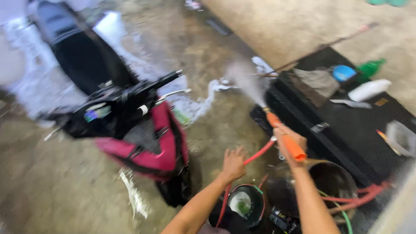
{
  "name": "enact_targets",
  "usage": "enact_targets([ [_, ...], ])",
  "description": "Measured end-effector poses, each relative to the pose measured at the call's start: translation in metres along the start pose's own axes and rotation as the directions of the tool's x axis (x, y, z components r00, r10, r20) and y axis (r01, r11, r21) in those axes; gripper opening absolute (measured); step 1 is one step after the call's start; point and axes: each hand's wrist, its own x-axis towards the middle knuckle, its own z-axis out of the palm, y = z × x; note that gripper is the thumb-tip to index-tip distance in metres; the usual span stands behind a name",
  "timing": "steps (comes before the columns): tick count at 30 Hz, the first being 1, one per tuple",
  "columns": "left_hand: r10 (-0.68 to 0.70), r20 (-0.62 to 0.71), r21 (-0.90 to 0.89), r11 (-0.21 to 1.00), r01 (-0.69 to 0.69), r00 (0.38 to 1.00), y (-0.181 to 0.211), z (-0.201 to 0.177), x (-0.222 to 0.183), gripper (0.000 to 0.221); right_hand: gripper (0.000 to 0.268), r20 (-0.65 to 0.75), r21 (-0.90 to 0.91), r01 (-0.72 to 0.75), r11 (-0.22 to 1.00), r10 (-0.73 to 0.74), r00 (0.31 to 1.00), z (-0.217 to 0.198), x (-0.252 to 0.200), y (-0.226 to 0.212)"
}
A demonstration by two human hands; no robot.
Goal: The person uses a high-pressure water hose to rinse a black and red scooter. They systematically spray water over the seat, body panels, and wheels to remove soap suds and dirt. The person moves around the vehicle to ensure all sides are cleaned.
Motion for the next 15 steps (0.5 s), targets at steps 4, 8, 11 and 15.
enact_targets([
  [4,0.022,-0.166,-0.028,0.999,-0.027,0.986,-0.023,0.031,-0.001,0.065,0.026,0.089,-0.015,0.049,0.999,-0.048,0.995,0.004,0.003,-0.010],
  [8,0.023,-0.178,-0.048,0.998,-0.032,0.984,-0.024,0.044,0.013,0.069,0.026,0.122,0.023,0.096,0.995,-0.098,0.988,0.011,0.022,0.008],
  [11,0.002,-0.170,-0.034,0.999,-0.008,0.985,-0.009,0.051,0.033,0.071,0.025,0.116,0.095,0.132,0.987,-0.142,0.983,0.001,0.035,0.013],
  [15,0.020,-0.135,-0.021,0.999,-0.023,0.991,0.019,0.038,0.057,0.076,0.023,0.130,0.086,0.070,0.994,-0.081,0.988,-0.017,0.064,0.030],
])
